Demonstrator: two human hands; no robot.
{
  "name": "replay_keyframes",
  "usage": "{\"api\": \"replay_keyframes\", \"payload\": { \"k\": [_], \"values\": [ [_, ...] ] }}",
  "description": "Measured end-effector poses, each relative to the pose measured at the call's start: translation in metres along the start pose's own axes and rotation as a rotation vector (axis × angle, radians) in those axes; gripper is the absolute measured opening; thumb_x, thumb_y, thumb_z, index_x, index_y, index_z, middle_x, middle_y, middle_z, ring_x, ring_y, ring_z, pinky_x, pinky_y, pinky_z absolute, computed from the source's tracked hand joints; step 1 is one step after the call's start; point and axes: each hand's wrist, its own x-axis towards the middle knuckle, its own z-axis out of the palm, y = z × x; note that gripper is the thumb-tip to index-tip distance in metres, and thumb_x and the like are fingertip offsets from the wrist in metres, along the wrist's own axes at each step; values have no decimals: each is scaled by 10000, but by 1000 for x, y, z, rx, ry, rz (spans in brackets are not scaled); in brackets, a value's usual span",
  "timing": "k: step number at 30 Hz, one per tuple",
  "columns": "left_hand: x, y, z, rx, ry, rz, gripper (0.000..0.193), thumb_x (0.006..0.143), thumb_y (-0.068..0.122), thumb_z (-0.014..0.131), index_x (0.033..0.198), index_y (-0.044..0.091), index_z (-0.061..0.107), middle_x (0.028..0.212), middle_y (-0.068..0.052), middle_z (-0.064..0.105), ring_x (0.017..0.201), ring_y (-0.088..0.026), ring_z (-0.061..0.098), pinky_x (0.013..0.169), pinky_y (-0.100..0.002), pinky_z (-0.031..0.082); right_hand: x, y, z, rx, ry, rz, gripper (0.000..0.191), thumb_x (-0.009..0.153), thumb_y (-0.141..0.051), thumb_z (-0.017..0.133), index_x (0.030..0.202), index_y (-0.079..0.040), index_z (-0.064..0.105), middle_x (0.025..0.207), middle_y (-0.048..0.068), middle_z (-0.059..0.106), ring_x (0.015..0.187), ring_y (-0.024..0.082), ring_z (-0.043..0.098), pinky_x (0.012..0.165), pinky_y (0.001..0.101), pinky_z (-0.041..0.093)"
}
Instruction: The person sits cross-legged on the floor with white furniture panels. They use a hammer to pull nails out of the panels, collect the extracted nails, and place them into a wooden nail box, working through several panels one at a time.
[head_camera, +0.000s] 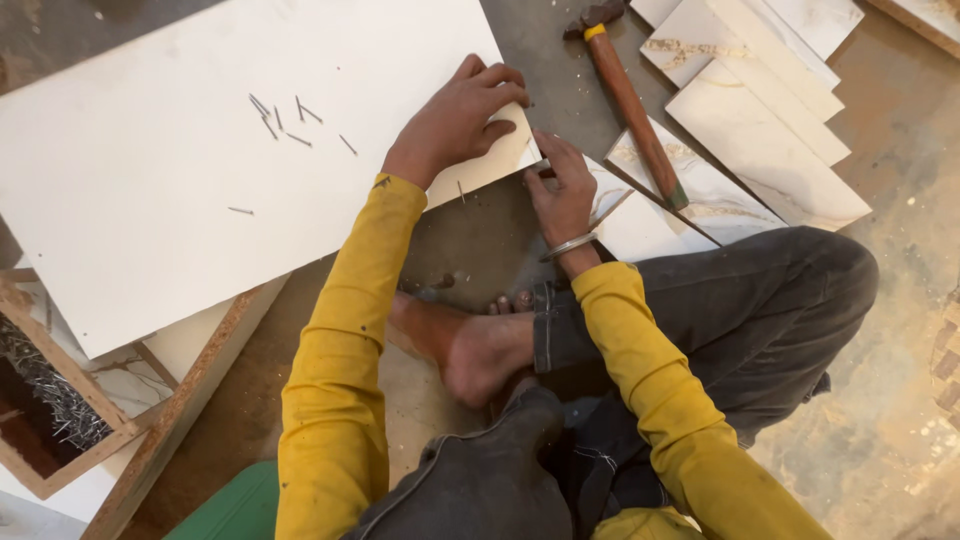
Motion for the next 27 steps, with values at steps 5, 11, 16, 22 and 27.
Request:
{"api": "replay_keyframes", "payload": {
  "k": [5, 11, 16, 22, 27],
  "values": [
    [-2, 9, 2, 96, 97, 51, 266, 887, 113, 766, 1143, 103, 695, 1248, 3, 620, 1073, -298, 526, 943, -396, 511, -4, 2, 5, 133, 41, 99, 527, 869, 75, 753, 1361, -93, 673, 1271, 153, 685, 1049, 220, 722, 860, 299, 641],
    [-3, 19, 7, 245, 226, 50, 171, 937, 151, 733, 1104, 147, 696, 1207, 32, 625, 1045, -258, 545, 833, -372, 515, -2, -5, 5, 122, 37, 128, 530, 864, 89, 732, 1362, -84, 671, 1220, 143, 682, 1004, 212, 718, 851, 297, 640],
    [-4, 23, 9, 312, 257, 44, 150, 938, 158, 719, 1085, 154, 687, 1200, 36, 625, 1037, -247, 544, 790, -363, 505, -9, -4, 2, 152, 24, 119, 482, 932, 62, 737, 1384, -84, 653, 1235, 132, 684, 1039, 204, 722, 869, 298, 645],
    [-5, 25, 9, 339, 265, 40, 161, 937, 158, 715, 1094, 147, 681, 1209, 32, 625, 1040, -245, 544, 795, -363, 504, -10, 5, 1, 292, 12, 198, 391, 973, 48, 723, 1347, -60, 688, 1229, 117, 727, 1030, 148, 723, 898, 284, 620],
    [-5, 27, 9, 337, 269, 32, 164, 944, 157, 710, 1105, 145, 684, 1216, 42, 626, 1039, -244, 542, 811, -364, 509, -1, 16, -5, 368, 19, 261, 242, 933, 32, 757, 1169, -25, 759, 1173, 118, 768, 984, 121, 718, 856, 264, 615]
  ]
}}
